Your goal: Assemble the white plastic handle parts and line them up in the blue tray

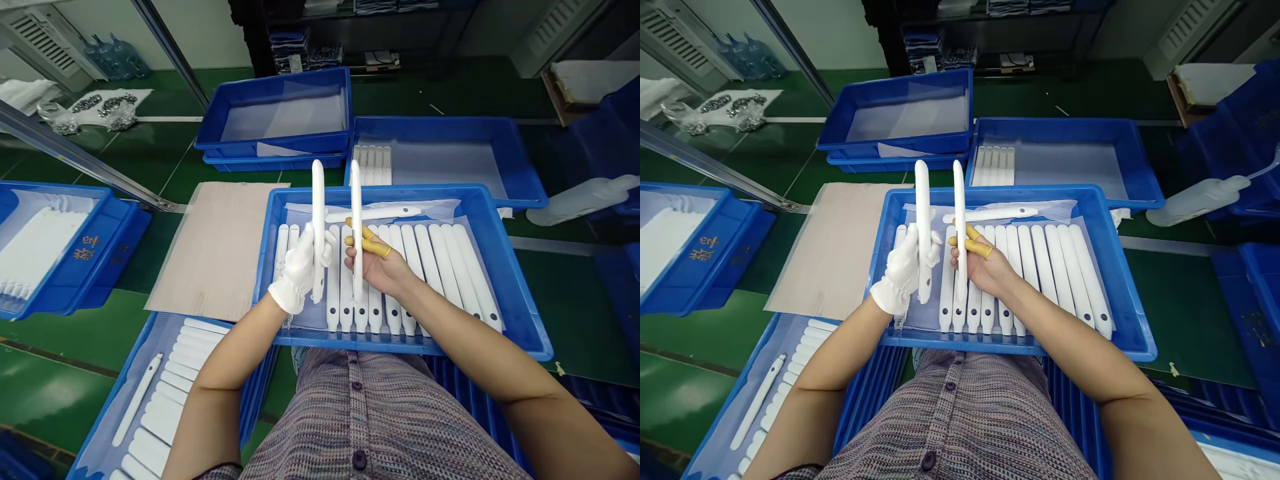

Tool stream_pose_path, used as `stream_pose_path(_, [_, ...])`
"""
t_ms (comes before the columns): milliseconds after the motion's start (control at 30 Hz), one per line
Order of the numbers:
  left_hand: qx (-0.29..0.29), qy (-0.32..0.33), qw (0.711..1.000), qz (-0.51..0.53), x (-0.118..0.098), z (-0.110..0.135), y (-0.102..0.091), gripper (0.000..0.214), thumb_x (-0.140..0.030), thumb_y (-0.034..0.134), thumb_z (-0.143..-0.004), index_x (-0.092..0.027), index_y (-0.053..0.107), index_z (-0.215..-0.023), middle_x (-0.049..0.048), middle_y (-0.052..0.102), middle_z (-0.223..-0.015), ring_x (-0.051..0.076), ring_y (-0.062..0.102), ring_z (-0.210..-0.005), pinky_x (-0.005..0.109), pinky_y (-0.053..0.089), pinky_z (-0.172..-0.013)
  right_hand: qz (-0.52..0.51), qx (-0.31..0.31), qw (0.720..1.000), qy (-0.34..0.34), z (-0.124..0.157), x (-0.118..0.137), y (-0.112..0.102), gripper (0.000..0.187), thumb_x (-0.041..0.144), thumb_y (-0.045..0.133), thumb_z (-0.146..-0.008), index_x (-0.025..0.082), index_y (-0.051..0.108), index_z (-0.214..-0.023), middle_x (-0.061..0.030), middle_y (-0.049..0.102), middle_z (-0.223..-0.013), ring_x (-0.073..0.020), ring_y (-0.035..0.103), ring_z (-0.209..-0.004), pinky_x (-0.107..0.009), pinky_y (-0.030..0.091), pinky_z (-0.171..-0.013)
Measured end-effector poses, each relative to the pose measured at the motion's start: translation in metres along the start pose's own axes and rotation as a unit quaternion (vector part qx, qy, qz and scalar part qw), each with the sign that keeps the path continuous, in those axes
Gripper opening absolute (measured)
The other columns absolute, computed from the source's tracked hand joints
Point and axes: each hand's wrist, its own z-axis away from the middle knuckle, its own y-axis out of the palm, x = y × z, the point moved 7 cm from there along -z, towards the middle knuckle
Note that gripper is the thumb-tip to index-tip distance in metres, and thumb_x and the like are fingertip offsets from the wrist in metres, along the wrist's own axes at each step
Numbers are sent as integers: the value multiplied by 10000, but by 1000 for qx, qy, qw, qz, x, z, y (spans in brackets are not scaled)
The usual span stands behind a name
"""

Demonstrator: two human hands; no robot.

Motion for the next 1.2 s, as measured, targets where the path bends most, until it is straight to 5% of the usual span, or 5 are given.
stream_pose_path(400, [26, -90, 994, 64, 21, 1, 3, 282, -374, 676, -967, -232, 683, -1210, 16, 677, -923, 98, 633, -708, 245, 573, -747, -57, -23, 998, -11, -1, -7, -8, 375, 260, 754, -808, 310, 570, -1131, 15, 695, -1147, -117, 629, -782, -242, 608, -625])
stream_pose_path(733, [13, -102, 992, 68, 30, -1, -2, 263, -397, 612, -1002, -188, 686, -1144, 65, 706, -1010, 195, 709, -1016, 360, 565, -1027, -30, -24, 999, -34, -5, -10, -10, 393, 355, 713, -858, 345, 571, -1224, 8, 687, -1202, -193, 678, -1059, -400, 642, -914])
stream_pose_path(867, [1, -80, 995, 65, 28, -4, -5, 216, -325, 599, -1001, -211, 681, -1165, 43, 702, -969, 189, 713, -975, 354, 586, -982, -8, -8, 1000, -29, -3, -10, -6, 623, 197, 757, -759, 372, 561, -1324, 29, 670, -1253, -172, 671, -1132, -375, 610, -1011])
stream_pose_path(1033, [3, -82, 995, 53, 27, -1, -3, 417, -411, 623, -989, -263, 618, -1380, -9, 638, -804, 136, 660, -736, 303, 588, -806, 65, 7, 997, -49, 1, -12, -1, 721, 305, 812, -765, 388, 518, -1418, -8, 620, -1339, -216, 626, -1226, -421, 584, -1058])
stream_pose_path(1200, [51, -47, 998, 10, 17, 4, 2, 380, -375, 770, -841, -224, 705, -1183, -59, 509, -610, 56, 401, -449, 205, 390, -443, 270, -29, 942, -198, 14, -1, 3, 592, 340, 763, -869, 388, 536, -1414, -49, 490, -1484, -275, 520, -1358, -510, 493, -1152])
